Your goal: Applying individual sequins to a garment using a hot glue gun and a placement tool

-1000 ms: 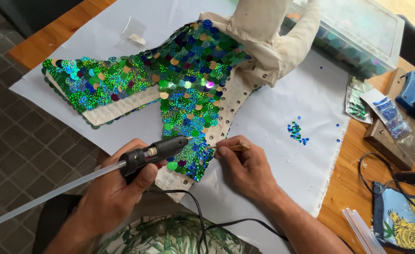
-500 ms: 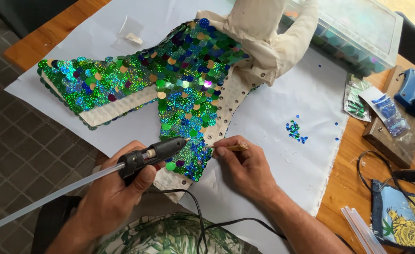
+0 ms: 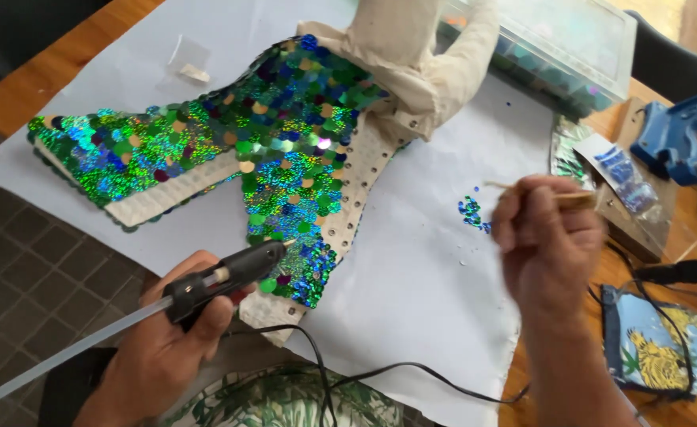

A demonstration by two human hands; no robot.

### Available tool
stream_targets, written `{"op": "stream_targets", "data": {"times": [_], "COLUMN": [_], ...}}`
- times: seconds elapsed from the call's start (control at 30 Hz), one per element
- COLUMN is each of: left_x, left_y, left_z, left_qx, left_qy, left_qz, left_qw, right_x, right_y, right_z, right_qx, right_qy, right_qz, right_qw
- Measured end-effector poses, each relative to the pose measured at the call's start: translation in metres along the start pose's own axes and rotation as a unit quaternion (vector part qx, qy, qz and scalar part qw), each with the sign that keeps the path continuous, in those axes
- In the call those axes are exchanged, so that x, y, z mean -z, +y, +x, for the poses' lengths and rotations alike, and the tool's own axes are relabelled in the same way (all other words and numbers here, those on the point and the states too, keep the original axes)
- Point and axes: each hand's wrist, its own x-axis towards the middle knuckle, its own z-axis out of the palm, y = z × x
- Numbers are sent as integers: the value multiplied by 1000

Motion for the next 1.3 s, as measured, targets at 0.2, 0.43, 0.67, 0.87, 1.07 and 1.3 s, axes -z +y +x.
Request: {"op": "stream_targets", "data": {"times": [0.2, 0.43, 0.67, 0.87, 1.07, 1.3], "left_x": [1, -8, -14, -11, -10, -10], "left_y": [-4, -3, 2, 1, 12, 27], "left_z": [-1, 2, 6, 7, 18, 35], "left_qx": [48, 56, 120, 0, -92, -57], "left_qy": [6, 2, 9, 0, 11, -26], "left_qz": [8, 62, 18, 93, 199, 298], "left_qw": [999, 996, 993, 996, 976, 953], "right_x": [48, 65, 62, 68, 58, 12], "right_y": [15, 32, 33, 38, 27, 25], "right_z": [-33, -45, -42, -41, -43, -47], "right_qx": [-143, -148, -160, -142, -135, -127], "right_qy": [113, 168, 149, 138, 189, 90], "right_qz": [-302, -391, -389, -423, -269, -212], "right_qw": [936, 893, 895, 884, 935, 965]}}
